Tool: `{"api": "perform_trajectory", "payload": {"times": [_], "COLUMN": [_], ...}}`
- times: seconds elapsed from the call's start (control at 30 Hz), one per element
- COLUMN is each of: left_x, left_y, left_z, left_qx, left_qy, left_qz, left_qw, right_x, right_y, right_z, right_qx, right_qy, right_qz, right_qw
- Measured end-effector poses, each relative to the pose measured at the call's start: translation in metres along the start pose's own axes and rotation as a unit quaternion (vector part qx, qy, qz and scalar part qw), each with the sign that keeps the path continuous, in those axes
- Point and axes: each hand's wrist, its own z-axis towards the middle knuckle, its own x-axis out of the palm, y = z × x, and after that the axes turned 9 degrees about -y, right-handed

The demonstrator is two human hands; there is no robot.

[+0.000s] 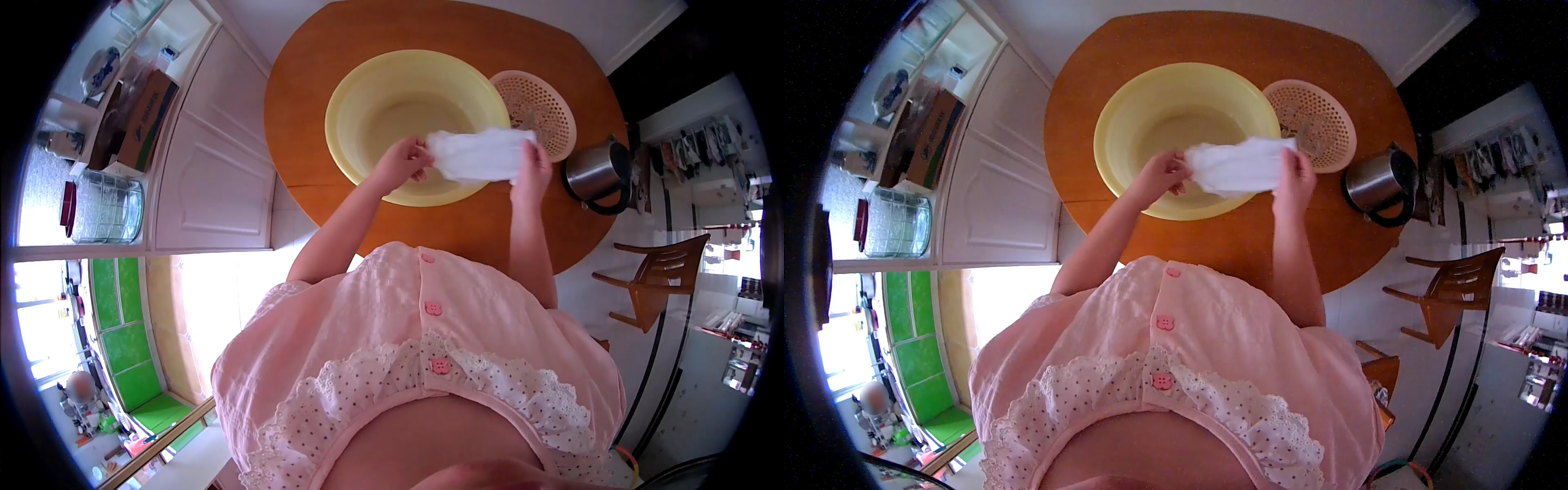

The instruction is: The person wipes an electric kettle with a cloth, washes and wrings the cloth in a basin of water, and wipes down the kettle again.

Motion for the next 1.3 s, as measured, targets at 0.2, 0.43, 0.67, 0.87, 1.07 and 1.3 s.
{"api": "perform_trajectory", "payload": {"times": [0.2,0.43,0.67,0.87,1.07,1.3], "left_x": [-0.024,-0.009,-0.009,-0.011,-0.019,-0.028], "left_y": [0.023,0.044,0.044,0.04,0.042,0.034], "left_z": [-0.016,-0.046,-0.038,-0.027,-0.008,0.025], "left_qx": [0.208,0.267,0.241,0.252,0.253,0.26], "left_qy": [-0.132,-0.243,-0.258,-0.242,-0.237,-0.255], "left_qz": [0.28,0.486,0.511,0.496,0.489,0.48], "left_qw": [0.928,0.796,0.784,0.795,0.801,0.798], "right_x": [-0.058,-0.065,-0.02,-0.015,0.009,0.029], "right_y": [0.017,-0.07,-0.074,-0.081,-0.088,-0.102], "right_z": [0.033,0.018,-0.007,0.002,0.021,0.044], "right_qx": [0.053,0.174,0.159,0.185,0.228,0.247], "right_qy": [-0.029,0.067,0.119,0.098,0.086,0.062], "right_qz": [0.123,-0.181,-0.166,-0.108,-0.037,-0.002], "right_qw": [0.991,0.966,0.966,0.972,0.969,0.967]}}
